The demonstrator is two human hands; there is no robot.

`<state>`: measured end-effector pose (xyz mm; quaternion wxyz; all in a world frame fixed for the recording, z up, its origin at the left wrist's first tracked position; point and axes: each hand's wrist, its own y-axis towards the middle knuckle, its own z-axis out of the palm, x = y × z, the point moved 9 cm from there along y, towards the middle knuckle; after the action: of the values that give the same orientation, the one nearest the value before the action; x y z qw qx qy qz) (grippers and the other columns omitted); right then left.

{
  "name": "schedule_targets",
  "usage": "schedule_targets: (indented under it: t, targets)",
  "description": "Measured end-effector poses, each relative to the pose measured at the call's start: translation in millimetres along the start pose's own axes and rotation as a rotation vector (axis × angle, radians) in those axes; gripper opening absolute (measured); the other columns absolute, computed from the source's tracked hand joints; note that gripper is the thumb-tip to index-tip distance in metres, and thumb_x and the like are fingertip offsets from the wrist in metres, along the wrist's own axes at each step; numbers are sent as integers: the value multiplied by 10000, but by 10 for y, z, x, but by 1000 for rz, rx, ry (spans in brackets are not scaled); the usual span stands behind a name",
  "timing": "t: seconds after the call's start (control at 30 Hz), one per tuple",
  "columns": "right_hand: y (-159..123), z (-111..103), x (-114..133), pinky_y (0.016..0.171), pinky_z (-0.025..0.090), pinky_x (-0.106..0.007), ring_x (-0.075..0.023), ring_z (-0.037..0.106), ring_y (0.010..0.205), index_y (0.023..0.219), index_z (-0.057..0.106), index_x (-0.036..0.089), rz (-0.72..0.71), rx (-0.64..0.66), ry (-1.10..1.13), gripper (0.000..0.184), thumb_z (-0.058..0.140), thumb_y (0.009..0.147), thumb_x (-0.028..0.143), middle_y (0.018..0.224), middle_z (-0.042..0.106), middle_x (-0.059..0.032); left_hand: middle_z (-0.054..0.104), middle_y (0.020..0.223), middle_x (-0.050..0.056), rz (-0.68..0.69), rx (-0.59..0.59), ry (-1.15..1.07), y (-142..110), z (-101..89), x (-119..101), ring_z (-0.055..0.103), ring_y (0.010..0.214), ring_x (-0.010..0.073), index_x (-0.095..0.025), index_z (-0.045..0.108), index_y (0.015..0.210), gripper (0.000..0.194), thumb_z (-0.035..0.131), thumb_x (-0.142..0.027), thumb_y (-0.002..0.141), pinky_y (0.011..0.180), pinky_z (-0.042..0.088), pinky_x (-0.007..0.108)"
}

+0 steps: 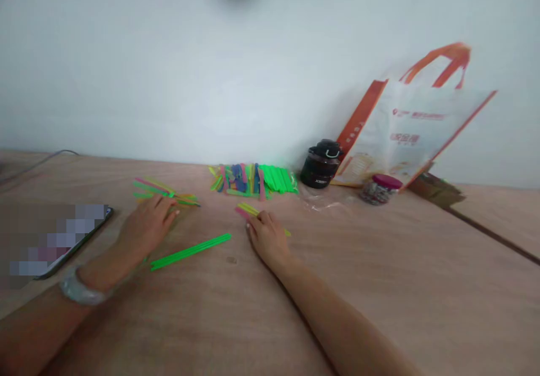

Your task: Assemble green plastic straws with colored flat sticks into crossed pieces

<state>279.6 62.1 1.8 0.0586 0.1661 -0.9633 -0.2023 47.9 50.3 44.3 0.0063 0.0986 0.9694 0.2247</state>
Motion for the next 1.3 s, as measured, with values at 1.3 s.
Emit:
schedule_targets:
  t: [1.3]
  targets:
    - [-284,26,622,516,384,-214,-103,468,536,873,629,192,215,183,1110,210,465,834,318,633,556,20,560,919,38,343,102,-489,-478,142,-960,538,874,182,-187,531,951,153,387,-168,904,792,475,357]
